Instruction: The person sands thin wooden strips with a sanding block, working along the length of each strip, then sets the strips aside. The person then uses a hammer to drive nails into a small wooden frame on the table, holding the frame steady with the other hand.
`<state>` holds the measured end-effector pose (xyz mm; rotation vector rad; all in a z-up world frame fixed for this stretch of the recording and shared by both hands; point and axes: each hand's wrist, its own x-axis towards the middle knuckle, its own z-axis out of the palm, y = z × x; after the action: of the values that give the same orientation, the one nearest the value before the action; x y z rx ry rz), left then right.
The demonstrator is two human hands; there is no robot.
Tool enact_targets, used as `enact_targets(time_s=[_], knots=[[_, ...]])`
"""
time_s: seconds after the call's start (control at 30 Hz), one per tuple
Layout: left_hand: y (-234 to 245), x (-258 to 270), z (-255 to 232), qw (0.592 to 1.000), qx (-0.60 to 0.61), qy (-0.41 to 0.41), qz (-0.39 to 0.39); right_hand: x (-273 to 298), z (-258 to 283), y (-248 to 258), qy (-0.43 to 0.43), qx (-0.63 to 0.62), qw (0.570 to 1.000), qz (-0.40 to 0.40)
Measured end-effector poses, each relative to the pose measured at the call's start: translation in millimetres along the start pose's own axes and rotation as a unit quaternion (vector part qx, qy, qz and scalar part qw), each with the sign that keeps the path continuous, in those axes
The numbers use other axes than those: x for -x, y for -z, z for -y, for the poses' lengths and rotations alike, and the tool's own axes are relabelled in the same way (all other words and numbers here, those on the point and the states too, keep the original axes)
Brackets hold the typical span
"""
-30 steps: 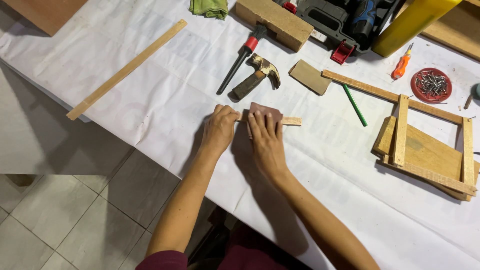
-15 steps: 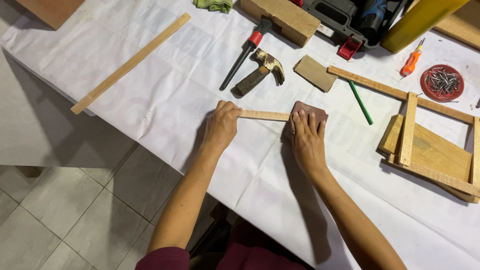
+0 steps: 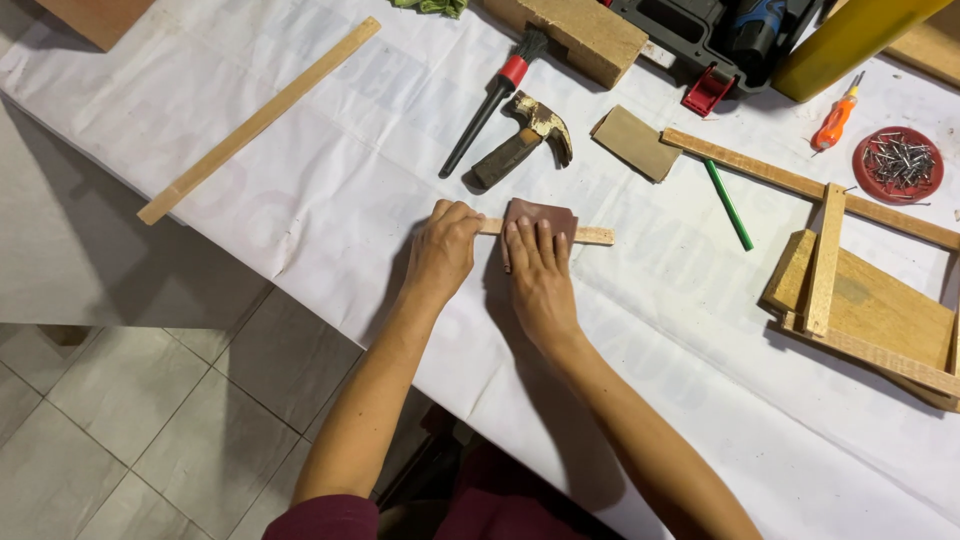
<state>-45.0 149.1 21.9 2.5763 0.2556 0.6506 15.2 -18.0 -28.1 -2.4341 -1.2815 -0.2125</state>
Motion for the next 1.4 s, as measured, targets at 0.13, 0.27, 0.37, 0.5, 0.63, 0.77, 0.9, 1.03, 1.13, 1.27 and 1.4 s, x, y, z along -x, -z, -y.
enact_targets(time_s=[0.13,0.27,0.37,0.5,0.63,0.77,0.9,1.03,1.13,1.27,1.4], knots=[[-7.2,1.0,4.5,0.999,-0.015,0.023,0.020,18.7,-48.8,20.9,0.014,0.092,0.995,0.029],[-8.2,1.9,3.9,1.000,-0.015,0.016,0.006,27.6,-76.3,34.8,-0.066,0.025,0.997,0.003],[-5.7,1.5,3.7,1.000,-0.010,0.016,-0.005,14.6,-51.1,42.5,-0.072,0.009,0.997,0.008],[-4.5,1.2,2.4,1.000,-0.008,0.018,0.006,-8.1,11.1,23.2,0.009,-0.007,1.000,-0.004],[-5.8,2.4,5.1,1.000,-0.006,0.012,-0.015,-7.1,20.4,-5.3,0.012,-0.001,1.000,-0.022],[-4.3,4.5,2.8,1.000,0.003,0.013,-0.001,7.2,-4.9,7.0,-0.002,0.009,1.000,-0.004],[-2.3,2.4,2.3,1.000,0.006,0.018,0.003,19.0,-48.5,24.5,-0.040,0.038,0.998,0.010],[-7.1,4.6,3.8,1.000,0.001,0.013,-0.006,29.7,-78.7,35.4,-0.081,0.023,0.996,0.005],[-7.7,2.9,4.7,1.000,-0.013,0.025,0.007,15.4,-51.6,36.9,-0.091,0.015,0.996,0.010],[-7.6,4.0,3.4,1.000,-0.016,0.014,0.005,-7.4,8.8,11.0,-0.023,-0.020,0.999,0.008],[-3.3,2.2,1.3,1.000,-0.011,0.011,-0.004,-7.5,17.8,-7.7,-0.006,-0.018,1.000,0.015]])
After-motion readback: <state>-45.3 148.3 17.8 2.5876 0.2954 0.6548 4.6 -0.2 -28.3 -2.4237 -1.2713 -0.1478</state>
